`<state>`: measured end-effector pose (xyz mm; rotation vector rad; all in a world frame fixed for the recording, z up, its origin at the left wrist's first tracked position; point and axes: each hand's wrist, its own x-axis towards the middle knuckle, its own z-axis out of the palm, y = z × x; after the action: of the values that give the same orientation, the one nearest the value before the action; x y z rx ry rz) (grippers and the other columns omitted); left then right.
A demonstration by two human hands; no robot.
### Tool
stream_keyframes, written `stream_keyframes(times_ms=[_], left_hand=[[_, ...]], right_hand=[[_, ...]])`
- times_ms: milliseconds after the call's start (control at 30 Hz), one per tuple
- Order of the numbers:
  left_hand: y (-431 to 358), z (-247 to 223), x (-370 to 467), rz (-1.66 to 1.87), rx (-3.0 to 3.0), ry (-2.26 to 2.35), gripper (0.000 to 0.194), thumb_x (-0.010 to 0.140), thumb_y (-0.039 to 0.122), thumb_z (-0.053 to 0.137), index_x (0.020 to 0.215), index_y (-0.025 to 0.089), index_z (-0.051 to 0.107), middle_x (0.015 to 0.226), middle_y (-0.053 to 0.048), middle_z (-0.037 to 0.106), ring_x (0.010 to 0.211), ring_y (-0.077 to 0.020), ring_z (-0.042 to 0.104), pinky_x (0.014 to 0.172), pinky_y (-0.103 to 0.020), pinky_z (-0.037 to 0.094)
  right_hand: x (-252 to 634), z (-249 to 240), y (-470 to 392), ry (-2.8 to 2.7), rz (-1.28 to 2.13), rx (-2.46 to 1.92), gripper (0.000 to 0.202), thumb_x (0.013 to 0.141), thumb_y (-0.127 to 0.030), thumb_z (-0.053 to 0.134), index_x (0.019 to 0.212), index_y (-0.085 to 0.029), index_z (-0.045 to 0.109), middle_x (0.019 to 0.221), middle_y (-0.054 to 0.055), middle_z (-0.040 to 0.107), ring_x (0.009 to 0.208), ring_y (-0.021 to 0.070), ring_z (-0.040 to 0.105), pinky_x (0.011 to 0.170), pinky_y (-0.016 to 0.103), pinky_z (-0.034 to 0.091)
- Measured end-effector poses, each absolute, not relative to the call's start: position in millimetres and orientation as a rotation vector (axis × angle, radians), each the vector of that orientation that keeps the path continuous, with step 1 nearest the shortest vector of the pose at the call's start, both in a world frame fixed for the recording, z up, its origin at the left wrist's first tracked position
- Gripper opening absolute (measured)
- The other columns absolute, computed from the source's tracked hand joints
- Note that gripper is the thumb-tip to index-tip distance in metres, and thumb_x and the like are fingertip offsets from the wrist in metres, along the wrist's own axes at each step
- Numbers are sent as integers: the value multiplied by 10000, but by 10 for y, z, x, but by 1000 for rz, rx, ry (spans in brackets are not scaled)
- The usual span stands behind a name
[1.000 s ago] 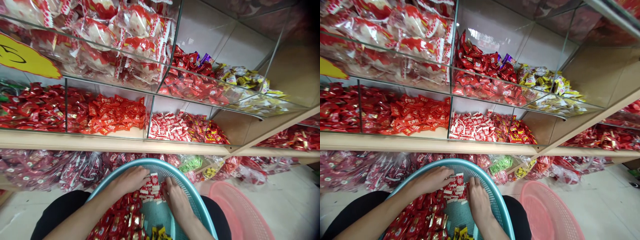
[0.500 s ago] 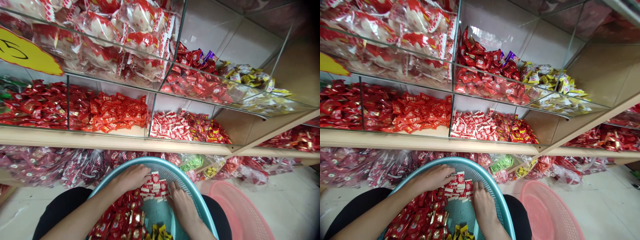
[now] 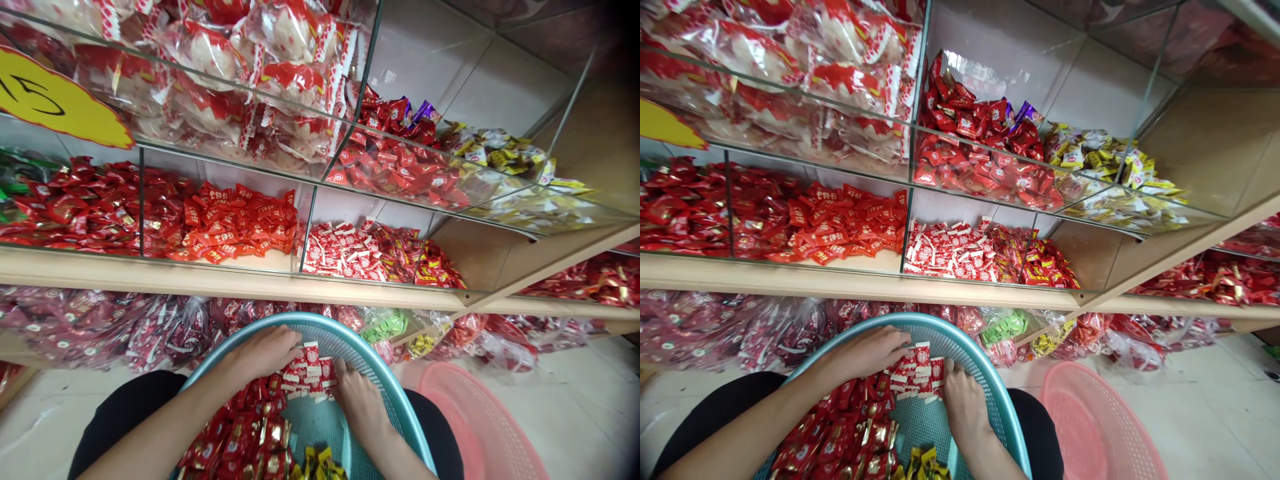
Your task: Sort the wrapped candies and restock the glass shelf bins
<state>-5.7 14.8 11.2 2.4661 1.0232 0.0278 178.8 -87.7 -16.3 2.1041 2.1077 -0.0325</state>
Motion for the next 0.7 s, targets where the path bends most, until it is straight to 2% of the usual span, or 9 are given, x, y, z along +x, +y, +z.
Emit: stream_keyframes(times_ms=[100,200,300,433,567,700], left_hand=[[149,98,-66,37,2469,1019,283,856,349,368,828,190,600,805,-52,631,749,-190,604,663,-285,435],[146,88,-64,39,2466,1019,264,853,328,373,797,188,589,796,-51,631,747,-190,604,665,-284,431],[140,102,-55,39,2465,1025,246,848,316,378,786,190,580,817,-56,632,761,-197,603,673,-290,430],[128,161,-54,20,2475,1029,205,827,299,412,811,196,588,819,-58,630,756,-203,599,666,-291,429],[119,179,-70,11,2472,1043,236,831,328,408,794,191,596,780,-60,627,722,-204,596,661,-299,433],[116,149,-89,46,2469,1045,259,839,367,400,840,203,601,834,-56,631,767,-205,602,681,-296,443]], right_hand=[[1800,-116,-900,2096,-49,2103,256,761,-16,487,962,-173,505,805,88,652,675,217,659,518,256,437],[1827,100,-898,2097,-129,2098,270,747,-84,567,1001,-167,527,828,85,663,721,226,653,551,268,433],[1836,512,-792,2212,-265,2123,166,777,-227,586,936,-187,563,816,58,663,758,213,636,580,265,416],[1802,1125,-448,2463,-374,2219,153,840,-323,494,872,-198,575,681,12,627,621,143,579,543,234,360],[1773,1483,39,2878,-294,2065,142,854,-282,469,876,-176,560,685,-3,594,594,103,522,562,214,352],[1754,1554,512,3008,-85,1841,148,804,-185,523,940,-155,574,902,53,597,836,144,543,719,247,385]])
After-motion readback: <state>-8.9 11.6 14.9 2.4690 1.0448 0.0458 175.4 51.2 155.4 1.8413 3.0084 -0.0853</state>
